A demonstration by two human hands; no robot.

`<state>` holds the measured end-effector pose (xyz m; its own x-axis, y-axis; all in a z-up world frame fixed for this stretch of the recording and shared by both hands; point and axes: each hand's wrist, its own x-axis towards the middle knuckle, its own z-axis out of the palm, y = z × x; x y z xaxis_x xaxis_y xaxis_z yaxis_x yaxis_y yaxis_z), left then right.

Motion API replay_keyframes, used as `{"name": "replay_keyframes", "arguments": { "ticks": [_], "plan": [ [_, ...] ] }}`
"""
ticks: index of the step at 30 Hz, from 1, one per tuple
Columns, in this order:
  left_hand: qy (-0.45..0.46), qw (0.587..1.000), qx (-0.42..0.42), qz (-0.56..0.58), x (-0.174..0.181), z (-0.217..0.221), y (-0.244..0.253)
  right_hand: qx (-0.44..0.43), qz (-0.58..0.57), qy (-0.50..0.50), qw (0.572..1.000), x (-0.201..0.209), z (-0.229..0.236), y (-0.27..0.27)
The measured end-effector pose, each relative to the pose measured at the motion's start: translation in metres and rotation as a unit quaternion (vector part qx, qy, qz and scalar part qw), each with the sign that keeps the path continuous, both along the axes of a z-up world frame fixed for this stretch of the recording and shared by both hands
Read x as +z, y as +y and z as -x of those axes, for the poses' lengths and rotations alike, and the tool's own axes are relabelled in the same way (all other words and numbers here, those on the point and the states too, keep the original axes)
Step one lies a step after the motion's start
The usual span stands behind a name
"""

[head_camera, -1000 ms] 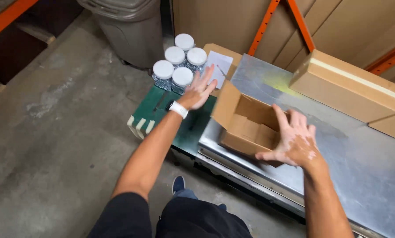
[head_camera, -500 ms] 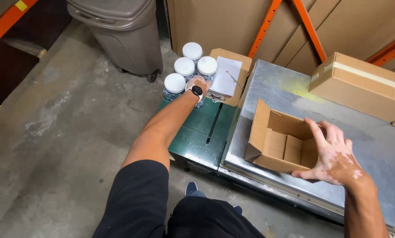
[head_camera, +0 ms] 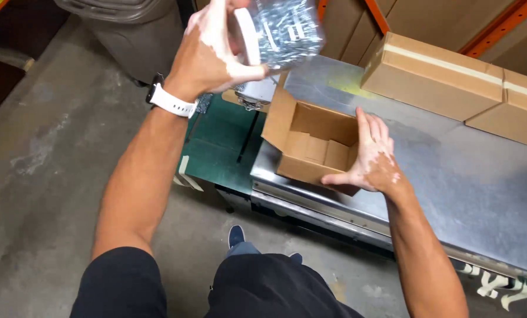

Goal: The person assembles cardboard boxes by hand, places plastic jars containing metal screws into the boxes, and seals the boxes using adhesive tape.

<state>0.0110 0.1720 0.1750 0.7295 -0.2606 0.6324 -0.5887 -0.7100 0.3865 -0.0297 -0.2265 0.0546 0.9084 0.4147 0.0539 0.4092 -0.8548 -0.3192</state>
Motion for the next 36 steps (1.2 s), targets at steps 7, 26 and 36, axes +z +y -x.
{"name": "replay_keyframes", "arguments": {
  "ticks": [7, 26, 36],
  "plan": [
    [0.161, 0.98, -0.118, -0.004, -0.025, 0.047, -0.119, -0.02, -0.155, 0.043, 0.987, 0.006, 0.006, -0.005],
    [-0.082, 0.99, 0.073, 0.089, -0.1, 0.093, -0.114, -0.189, -0.227, -0.183, 0.938, -0.009, 0.078, -0.016],
    [0.048, 0.993, -0.084, 0.068, -0.19, 0.104, -0.106, -0.003, -0.266, -0.189, 0.945, -0.06, 0.097, -0.023]
  ]
}}
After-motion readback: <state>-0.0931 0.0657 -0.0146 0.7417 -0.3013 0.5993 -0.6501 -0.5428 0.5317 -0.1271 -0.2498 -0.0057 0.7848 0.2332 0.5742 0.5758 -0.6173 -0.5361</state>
